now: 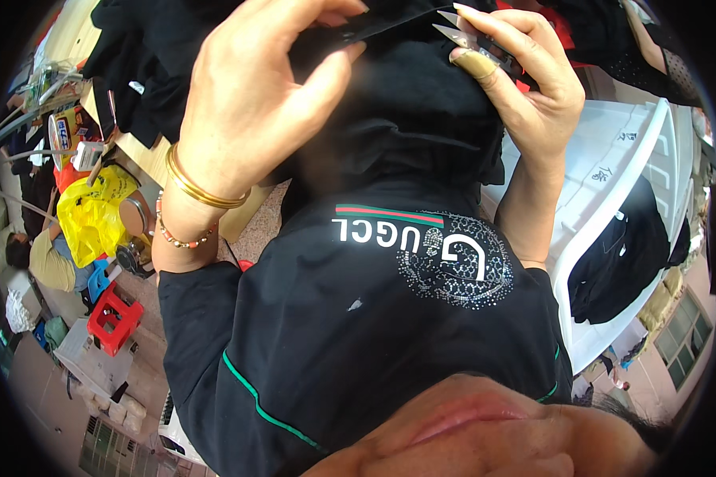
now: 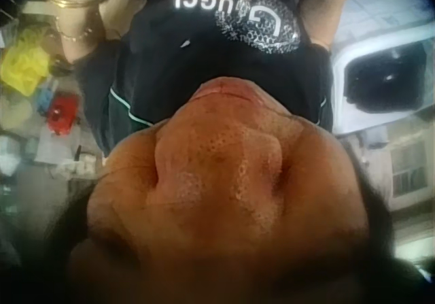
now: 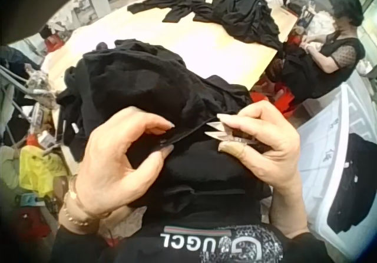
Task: The recorder is using a small pair of scissors to trim excess threads from black shirts in a factory setting.
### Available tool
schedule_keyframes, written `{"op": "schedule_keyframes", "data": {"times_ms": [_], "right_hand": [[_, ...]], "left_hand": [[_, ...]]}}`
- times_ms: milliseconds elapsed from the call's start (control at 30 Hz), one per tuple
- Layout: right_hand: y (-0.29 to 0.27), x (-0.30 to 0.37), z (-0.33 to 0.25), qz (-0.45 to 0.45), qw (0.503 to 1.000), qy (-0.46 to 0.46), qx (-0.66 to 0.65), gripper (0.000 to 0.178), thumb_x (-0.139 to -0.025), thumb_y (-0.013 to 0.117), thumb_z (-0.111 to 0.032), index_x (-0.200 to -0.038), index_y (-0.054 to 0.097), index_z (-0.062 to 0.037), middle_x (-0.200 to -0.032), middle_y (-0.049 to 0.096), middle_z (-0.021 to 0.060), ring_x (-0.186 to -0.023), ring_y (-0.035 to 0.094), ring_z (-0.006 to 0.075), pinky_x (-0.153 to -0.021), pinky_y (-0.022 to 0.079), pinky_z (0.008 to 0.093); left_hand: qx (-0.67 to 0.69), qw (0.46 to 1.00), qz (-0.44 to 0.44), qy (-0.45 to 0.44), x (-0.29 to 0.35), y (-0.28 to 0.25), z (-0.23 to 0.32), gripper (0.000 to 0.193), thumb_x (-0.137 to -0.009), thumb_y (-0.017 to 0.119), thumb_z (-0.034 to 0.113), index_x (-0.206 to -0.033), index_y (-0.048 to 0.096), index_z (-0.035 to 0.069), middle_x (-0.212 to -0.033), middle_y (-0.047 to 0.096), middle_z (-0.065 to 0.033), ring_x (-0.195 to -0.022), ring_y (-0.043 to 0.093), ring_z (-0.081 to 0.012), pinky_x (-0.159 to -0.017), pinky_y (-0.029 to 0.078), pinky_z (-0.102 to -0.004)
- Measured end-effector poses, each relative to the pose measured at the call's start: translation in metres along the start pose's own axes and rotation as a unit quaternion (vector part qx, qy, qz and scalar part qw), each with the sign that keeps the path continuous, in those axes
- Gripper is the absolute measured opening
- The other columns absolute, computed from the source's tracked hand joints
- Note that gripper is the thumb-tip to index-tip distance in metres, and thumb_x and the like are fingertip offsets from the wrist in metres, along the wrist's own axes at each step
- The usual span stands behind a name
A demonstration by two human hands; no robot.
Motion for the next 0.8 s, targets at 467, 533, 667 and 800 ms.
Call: {"op": "schedule_keyframes", "data": {"times_ms": [467, 533, 667, 800], "right_hand": [[0.031, -0.012, -0.022, -0.094, 0.995, -0.024, 0.016, 0.039, -0.078, 0.084, -0.002, -0.116, 0.075, 0.0008, -0.092, 0.065, 0.0102, -0.080, 0.063, 0.0197, -0.070, 0.049, 0.0283], [0.028, -0.013, -0.022, -0.104, 0.994, -0.024, -0.002, 0.037, -0.080, 0.083, -0.002, -0.116, 0.075, 0.0009, -0.092, 0.065, 0.0103, -0.079, 0.063, 0.0195, -0.069, 0.049, 0.0287], [0.024, -0.017, -0.020, -0.103, 0.994, -0.035, -0.007, 0.036, -0.081, 0.082, -0.001, -0.116, 0.074, 0.0009, -0.092, 0.065, 0.0100, -0.079, 0.063, 0.0194, -0.068, 0.049, 0.0287], [0.025, -0.017, -0.016, -0.112, 0.993, -0.038, -0.018, 0.035, -0.082, 0.081, -0.001, -0.116, 0.074, 0.0012, -0.094, 0.066, 0.0091, -0.082, 0.063, 0.0183, -0.071, 0.049, 0.0279]], "left_hand": [[0.395, 0.908, 0.020, -0.141, 0.030, 0.022, -0.068, 0.027, -0.103, 0.063, 0.015, -0.121, 0.071, -0.004, -0.114, 0.073, -0.0077, -0.108, 0.066, -0.0130, -0.100, 0.048, -0.0252], [0.395, 0.909, 0.001, -0.135, 0.025, 0.025, -0.061, 0.027, -0.104, 0.062, 0.015, -0.121, 0.071, -0.004, -0.114, 0.073, -0.0077, -0.109, 0.066, -0.0131, -0.100, 0.048, -0.0249], [0.391, 0.911, -0.024, -0.127, 0.018, 0.027, -0.060, 0.028, -0.104, 0.060, 0.015, -0.122, 0.070, -0.005, -0.116, 0.072, -0.0079, -0.111, 0.065, -0.0133, -0.102, 0.046, -0.0243], [0.390, 0.912, -0.016, -0.127, 0.013, 0.024, -0.053, 0.027, -0.104, 0.060, 0.015, -0.121, 0.070, -0.005, -0.116, 0.071, -0.0065, -0.111, 0.064, -0.0122, -0.101, 0.046, -0.0242]]}}
Point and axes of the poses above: each hand's wrist, its own x-axis away from the middle knuckle, its own y-axis out of the palm, z = x × y, the point moved 8 cm from there along -x, towards the middle knuckle
